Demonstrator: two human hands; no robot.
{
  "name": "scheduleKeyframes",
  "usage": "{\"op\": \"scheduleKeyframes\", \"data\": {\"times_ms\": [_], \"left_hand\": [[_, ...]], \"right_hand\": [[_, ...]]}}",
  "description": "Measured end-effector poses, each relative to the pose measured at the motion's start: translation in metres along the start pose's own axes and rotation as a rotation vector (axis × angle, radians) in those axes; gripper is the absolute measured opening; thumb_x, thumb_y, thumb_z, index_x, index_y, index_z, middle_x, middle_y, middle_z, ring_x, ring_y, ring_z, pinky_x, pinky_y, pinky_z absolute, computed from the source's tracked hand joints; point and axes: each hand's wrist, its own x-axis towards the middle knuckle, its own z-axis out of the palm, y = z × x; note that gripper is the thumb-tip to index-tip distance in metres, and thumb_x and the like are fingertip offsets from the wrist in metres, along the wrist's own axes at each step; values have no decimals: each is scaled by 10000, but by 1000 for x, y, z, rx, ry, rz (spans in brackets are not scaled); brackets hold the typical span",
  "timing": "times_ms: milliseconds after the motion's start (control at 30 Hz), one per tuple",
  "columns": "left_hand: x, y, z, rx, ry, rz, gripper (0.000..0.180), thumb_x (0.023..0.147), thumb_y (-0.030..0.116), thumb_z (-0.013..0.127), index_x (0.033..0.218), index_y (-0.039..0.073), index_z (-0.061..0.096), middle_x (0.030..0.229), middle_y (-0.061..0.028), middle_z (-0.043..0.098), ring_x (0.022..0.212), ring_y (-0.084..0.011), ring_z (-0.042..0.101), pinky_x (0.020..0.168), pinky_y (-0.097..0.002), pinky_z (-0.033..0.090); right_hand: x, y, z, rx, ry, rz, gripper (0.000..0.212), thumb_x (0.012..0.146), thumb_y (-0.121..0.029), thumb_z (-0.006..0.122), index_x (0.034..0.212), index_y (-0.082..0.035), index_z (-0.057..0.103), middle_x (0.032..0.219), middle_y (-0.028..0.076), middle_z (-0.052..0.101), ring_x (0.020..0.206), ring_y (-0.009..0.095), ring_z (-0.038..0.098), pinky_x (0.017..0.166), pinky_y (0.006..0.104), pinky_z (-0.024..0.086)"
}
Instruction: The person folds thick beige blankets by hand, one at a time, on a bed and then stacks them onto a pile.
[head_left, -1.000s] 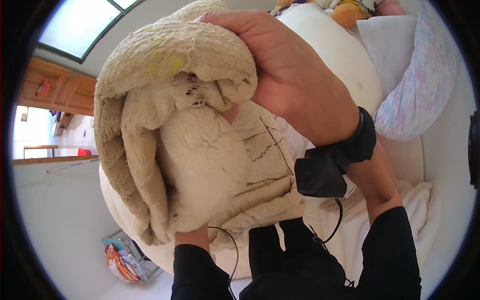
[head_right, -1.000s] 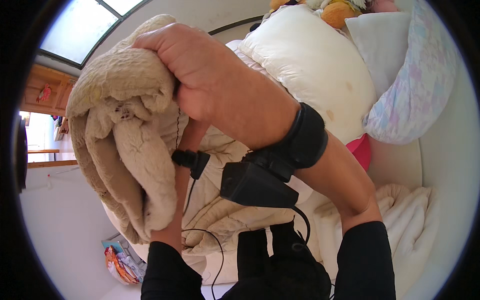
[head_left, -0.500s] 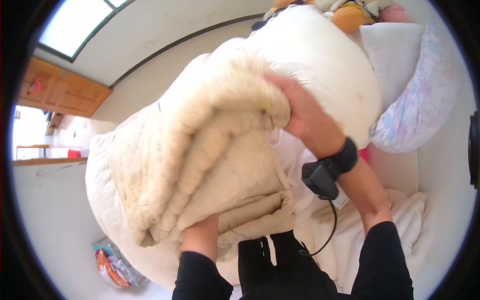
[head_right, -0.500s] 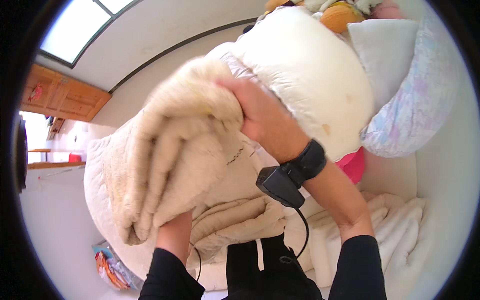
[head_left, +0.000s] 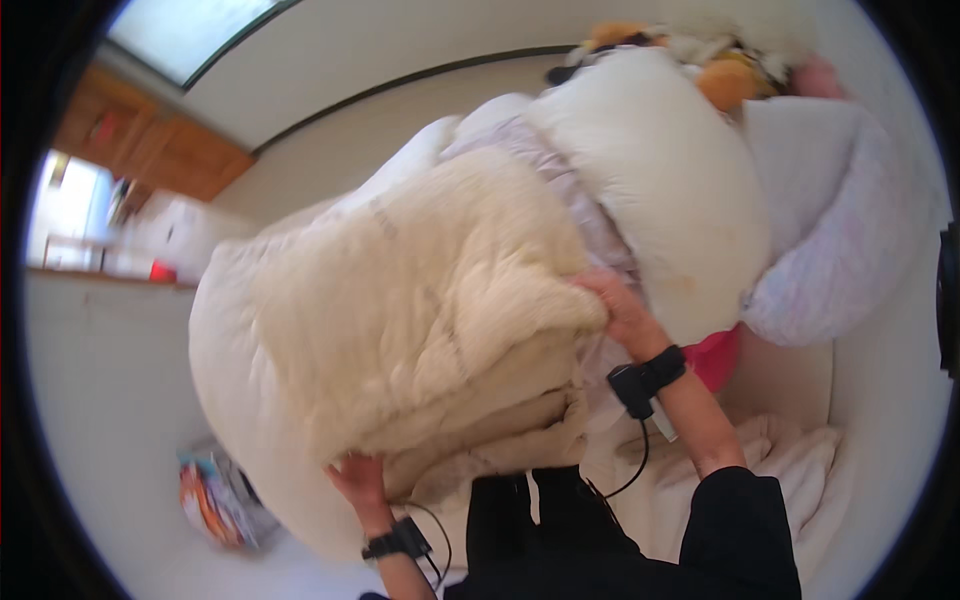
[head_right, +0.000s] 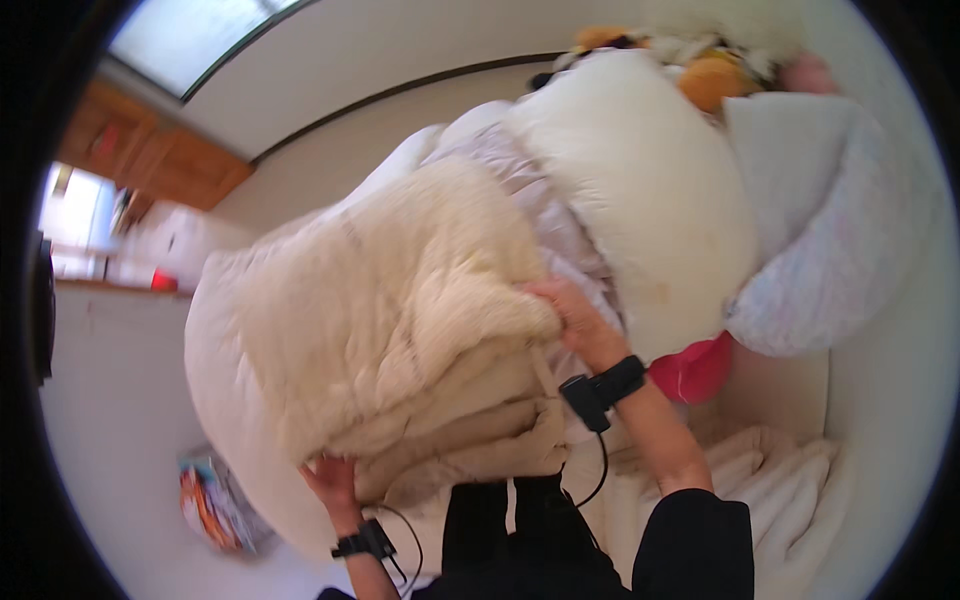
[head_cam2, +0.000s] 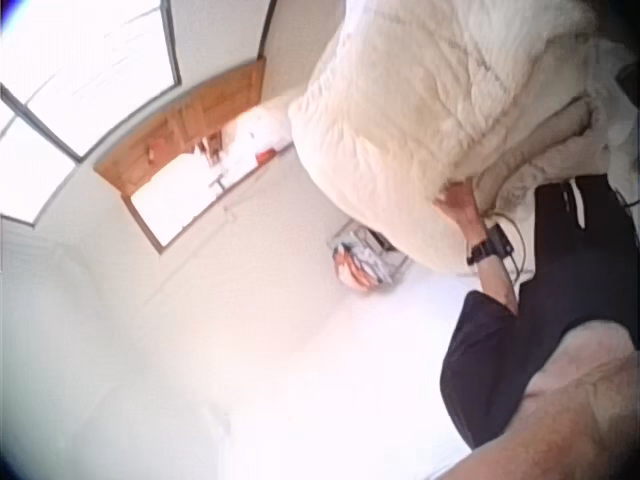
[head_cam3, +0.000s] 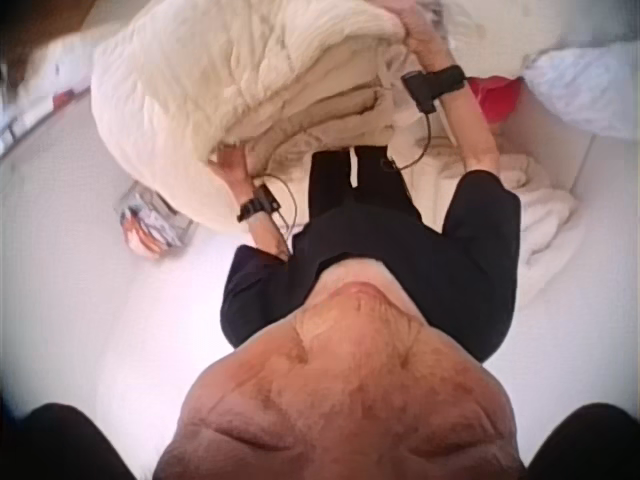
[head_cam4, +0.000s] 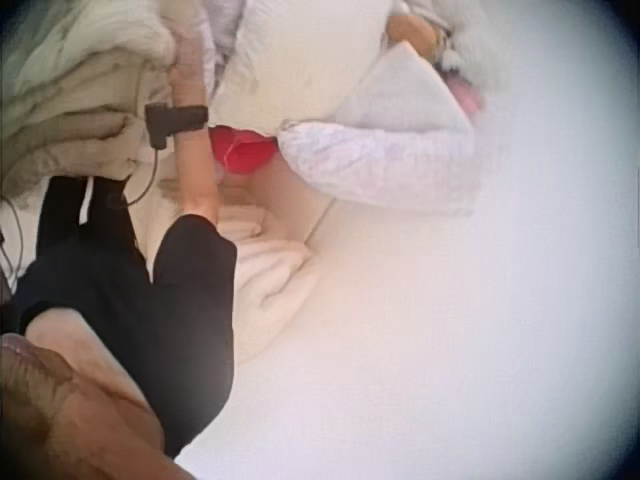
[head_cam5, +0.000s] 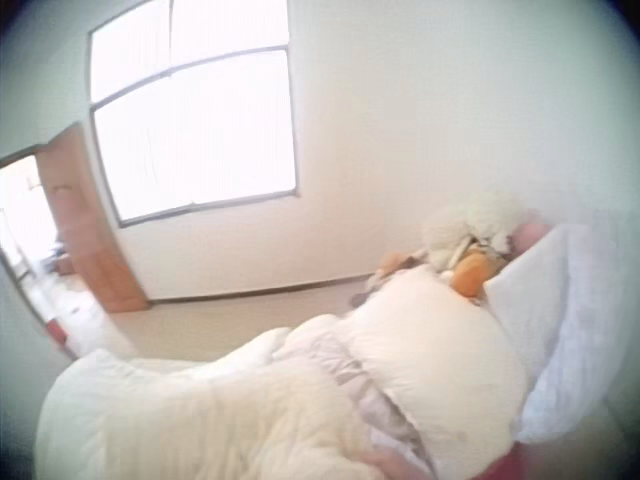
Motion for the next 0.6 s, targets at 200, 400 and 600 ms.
{"op": "scheduleKeyframes", "data": {"times_ms": [200,400,600], "left_hand": [[37,60,38,363,272,-57,380,822,250,541,1165,95,492,1130,-57,550,981,-222,525,769,-359,439],[23,129,103,80,-306,190,355,809,163,520,1095,-47,505,1075,-127,577,1022,-232,541,894,-375,428],[22,65,14,662,222,249,467,774,147,599,1200,41,439,1016,-105,575,918,-192,558,771,-321,480]], "right_hand": [[-11,-41,67,-950,-178,-713,364,825,-73,522,1175,9,466,1168,111,507,1089,187,472,940,287,361],[-16,-75,104,-1099,-103,-897,399,760,-144,584,1110,31,506,1030,96,585,983,145,529,822,257,421],[-7,40,-11,-106,68,-188,379,794,-142,580,1128,23,512,1045,95,591,966,160,540,805,286,434]]}}
